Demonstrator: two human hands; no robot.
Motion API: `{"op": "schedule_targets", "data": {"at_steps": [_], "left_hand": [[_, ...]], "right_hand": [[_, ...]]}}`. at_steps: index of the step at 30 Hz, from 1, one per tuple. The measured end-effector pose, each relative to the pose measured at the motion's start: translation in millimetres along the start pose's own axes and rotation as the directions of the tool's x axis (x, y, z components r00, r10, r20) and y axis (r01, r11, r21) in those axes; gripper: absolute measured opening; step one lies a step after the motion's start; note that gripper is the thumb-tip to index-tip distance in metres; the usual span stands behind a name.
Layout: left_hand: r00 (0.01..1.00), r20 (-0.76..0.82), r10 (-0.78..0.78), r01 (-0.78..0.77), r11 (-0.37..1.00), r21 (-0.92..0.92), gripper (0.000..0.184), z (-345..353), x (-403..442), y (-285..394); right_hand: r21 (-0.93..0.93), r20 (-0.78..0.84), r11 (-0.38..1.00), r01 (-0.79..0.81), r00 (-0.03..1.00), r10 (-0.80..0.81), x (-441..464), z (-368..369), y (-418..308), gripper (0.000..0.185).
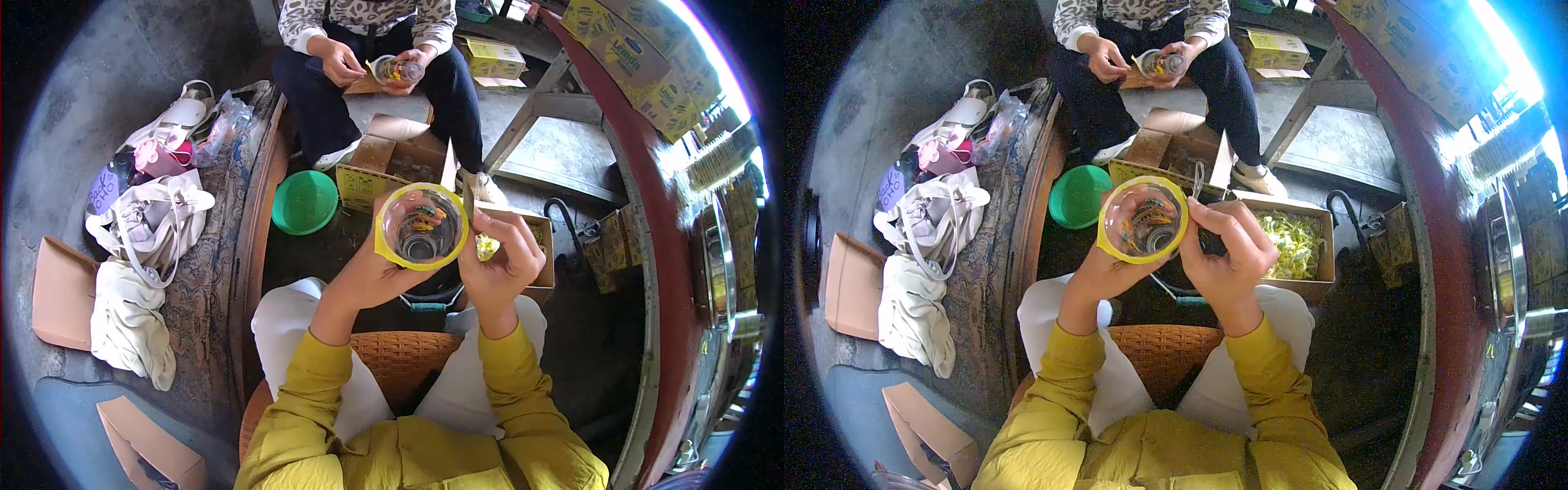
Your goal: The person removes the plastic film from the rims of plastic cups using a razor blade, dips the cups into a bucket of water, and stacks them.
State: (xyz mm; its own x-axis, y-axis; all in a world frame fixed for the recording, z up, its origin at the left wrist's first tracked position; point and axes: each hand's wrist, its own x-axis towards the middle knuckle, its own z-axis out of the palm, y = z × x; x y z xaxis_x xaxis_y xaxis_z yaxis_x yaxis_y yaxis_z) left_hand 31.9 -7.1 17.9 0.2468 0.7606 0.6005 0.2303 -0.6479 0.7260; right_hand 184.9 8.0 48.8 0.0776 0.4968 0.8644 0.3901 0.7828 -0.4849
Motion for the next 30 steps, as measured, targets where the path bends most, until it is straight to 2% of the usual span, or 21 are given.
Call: {"op": "schedule_targets", "data": {"at_steps": [2, 4, 6, 9, 12, 15, 18, 21, 24, 30], "left_hand": [[0.996, -0.012, 0.088, -0.088, 0.996, -0.004, 0.072, -1.3, -0.2, 0.5], [0.996, -0.012, 0.084, -0.085, 0.995, -0.052, 0.072, -2.0, -1.3, 0.9], [1.0, 0.009, -0.009, 0.01, 0.989, -0.145, 0.07, -2.9, -3.5, 1.8], [0.999, 0.044, -0.026, 0.034, 0.981, -0.191, 0.068, -5.5, -3.0, 4.8], [0.993, 0.109, -0.047, 0.061, 0.989, -0.133, 0.067, -10.0, -0.3, 4.6], [0.996, 0.087, -0.013, 0.024, 0.992, -0.126, 0.066, -9.3, 0.3, 7.4], [0.994, 0.049, -0.095, 0.105, 0.954, -0.28, 0.065, -5.4, 1.0, 13.9], [0.994, 0.063, -0.09, 0.105, 0.951, -0.292, 0.067, -6.0, 0.7, 11.1], [0.994, -0.11, 0.008, -0.035, 0.968, -0.249, 0.071, 1.7, -3.6, 3.1], [0.987, -0.156, 0.023, -0.075, 0.939, -0.334, 0.075, 2.3, -4.0, -11.3]], "right_hand": [[0.023, 0.052, 0.999, -0.022, 0.998, 0.021, 1.4, -3.6, 2.6, 0.016], [0.054, 0.07, 0.998, -0.031, 0.997, 0.027, 2.5, -4.8, 3.8, 0.016], [0.071, 0.091, 0.997, -0.033, 0.995, 0.027, 3.3, -5.0, 3.4, 0.016], [0.08, 0.13, 0.996, -0.031, 0.991, 0.021, 6.2, -6.2, 1.0, 0.016], [0.099, 0.177, 0.994, -0.038, 0.984, 0.02, 8.1, -7.7, 1.9, 0.016], [0.112, 0.216, 0.993, -0.044, 0.976, 0.019, 9.0, -9.2, 3.1, 0.016], [0.114, 0.236, 0.992, -0.05, 0.972, 0.022, 9.3, -9.9, 2.8, 0.016], [0.117, 0.224, 0.99, -0.073, 0.974, 0.045, 7.7, -8.0, 3.3, 0.017], [0.121, 0.194, 0.989, -0.086, 0.979, 0.062, 6.5, -6.9, 4.4, 0.017], [0.11, 0.134, 0.991, -0.074, 0.989, 0.059, 2.8, -3.5, 3.9, 0.017]]}}
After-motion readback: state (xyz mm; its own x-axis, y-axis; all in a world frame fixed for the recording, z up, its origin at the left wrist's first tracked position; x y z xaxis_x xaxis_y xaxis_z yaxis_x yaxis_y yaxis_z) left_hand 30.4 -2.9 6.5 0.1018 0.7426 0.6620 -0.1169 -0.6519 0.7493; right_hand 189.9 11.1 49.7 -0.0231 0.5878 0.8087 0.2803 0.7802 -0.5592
